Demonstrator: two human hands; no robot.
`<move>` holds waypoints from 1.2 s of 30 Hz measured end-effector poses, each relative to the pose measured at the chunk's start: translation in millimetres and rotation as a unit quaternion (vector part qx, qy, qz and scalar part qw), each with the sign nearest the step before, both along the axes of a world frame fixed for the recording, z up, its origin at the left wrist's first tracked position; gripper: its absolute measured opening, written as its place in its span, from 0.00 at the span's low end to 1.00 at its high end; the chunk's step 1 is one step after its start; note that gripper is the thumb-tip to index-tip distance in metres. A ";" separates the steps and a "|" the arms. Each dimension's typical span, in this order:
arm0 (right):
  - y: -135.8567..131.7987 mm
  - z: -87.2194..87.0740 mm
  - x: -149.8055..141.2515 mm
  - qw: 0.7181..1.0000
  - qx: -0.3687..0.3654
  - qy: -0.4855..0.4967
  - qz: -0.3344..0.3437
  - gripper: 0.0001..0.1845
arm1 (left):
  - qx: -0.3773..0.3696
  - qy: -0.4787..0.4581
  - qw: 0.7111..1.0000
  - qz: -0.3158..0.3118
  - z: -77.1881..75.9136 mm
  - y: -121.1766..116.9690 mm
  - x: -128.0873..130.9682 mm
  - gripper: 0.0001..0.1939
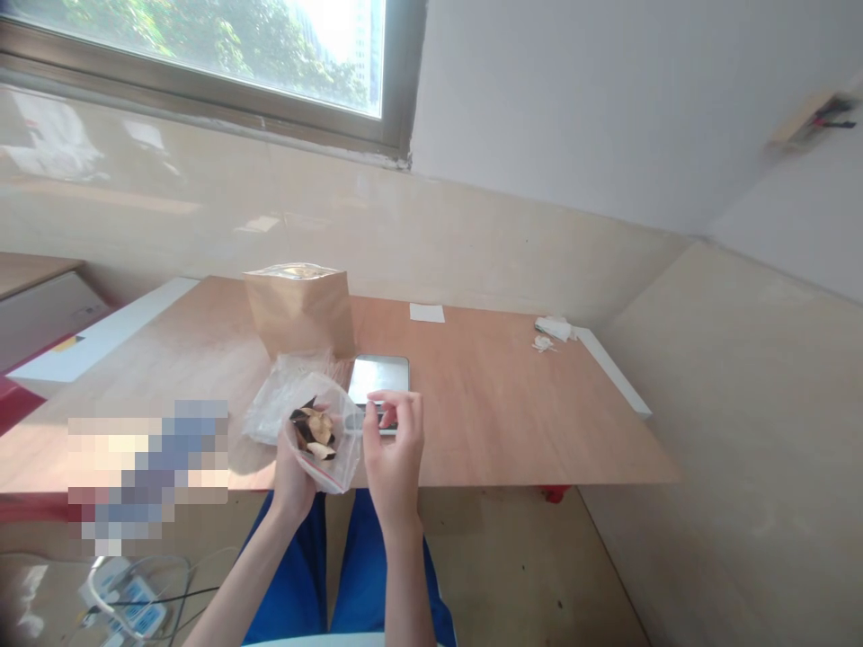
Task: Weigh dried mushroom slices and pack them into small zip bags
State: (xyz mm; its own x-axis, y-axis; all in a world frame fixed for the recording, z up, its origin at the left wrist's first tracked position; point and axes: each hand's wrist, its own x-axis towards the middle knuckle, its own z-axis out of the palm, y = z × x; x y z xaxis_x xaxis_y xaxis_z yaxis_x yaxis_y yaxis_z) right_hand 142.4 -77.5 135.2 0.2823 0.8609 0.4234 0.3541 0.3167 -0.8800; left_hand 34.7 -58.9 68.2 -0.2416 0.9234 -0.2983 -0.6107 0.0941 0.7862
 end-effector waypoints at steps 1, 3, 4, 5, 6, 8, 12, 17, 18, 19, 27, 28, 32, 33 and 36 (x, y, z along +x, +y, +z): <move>-2.6 4.1 -0.2 0.999 -0.008 -0.010 0.051 0.07 | -0.004 0.016 1.000 0.003 -2.2 0.7 0.1 0.25; -5.8 8.5 -2.5 0.987 -0.047 -0.029 0.149 0.10 | -0.009 0.033 0.999 0.018 -5.5 1.5 1.3 0.25; -5.9 8.2 -4.5 0.981 -0.069 -0.037 0.176 0.11 | -0.010 0.037 0.999 0.032 -6.7 1.4 2.1 0.23; -5.2 6.5 -6.8 0.977 -0.087 -0.044 0.191 0.12 | -0.010 0.042 0.998 0.050 -7.8 1.1 2.7 0.21; -3.7 3.6 -9.3 0.974 -0.099 -0.049 0.199 0.14 | -0.008 0.050 0.997 0.064 -8.9 0.5 2.9 0.19; 0.9 -4.3 -14.5 0.969 -0.113 -0.048 0.215 0.18 | -0.003 0.070 0.994 0.079 -11.4 -0.7 1.5 0.16; 12.4 -22.8 -25.9 0.960 -0.123 0.026 0.252 0.22 | 0.040 0.139 0.989 0.042 -13.8 -1.1 -5.7 0.16; 26.7 -48.4 -39.0 0.944 -0.151 0.201 0.215 0.23 | 0.045 0.124 0.991 -0.023 -5.0 1.0 -8.7 0.24; 28.5 -52.1 -41.1 0.941 -0.150 0.222 0.208 0.22 | 0.042 0.120 0.992 -0.023 -2.9 1.6 -8.0 0.25; 29.5 -54.8 -43.2 0.940 -0.144 0.234 0.202 0.22 | 0.039 0.120 0.992 -0.016 -1.1 2.4 -7.0 0.24; 18.3 -59.8 -64.9 0.985 -0.090 0.112 0.094 0.17 | 0.009 0.116 0.983 0.139 2.2 11.7 -8.1 0.14; 16.6 -60.9 -66.7 0.991 -0.080 0.070 0.074 0.15 | 0.003 0.131 0.982 0.138 2.2 11.6 -9.9 0.14; 12.8 -65.8 -69.6 0.998 -0.055 -0.019 0.039 0.12 | -0.018 0.186 0.976 0.108 1.0 9.1 -17.0 0.14; 12.2 -67.0 -69.8 0.997 -0.060 -0.022 0.037 0.12 | -0.024 0.201 0.974 0.101 -0.1 8.7 -18.3 0.13; 11.6 -70.8 -70.2 0.995 -0.087 -0.019 0.041 0.11 | -0.044 0.222 0.970 0.092 -5.5 9.7 -20.2 0.10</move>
State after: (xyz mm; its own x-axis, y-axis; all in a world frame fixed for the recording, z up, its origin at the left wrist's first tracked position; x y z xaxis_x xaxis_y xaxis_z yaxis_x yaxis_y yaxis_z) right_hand 72.2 -66.0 64.4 0.1949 0.9416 0.2747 0.3682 0.1893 -0.9103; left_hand 14.5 -49.2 62.7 -0.5217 0.8287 -0.2029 -0.2275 0.0941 0.9692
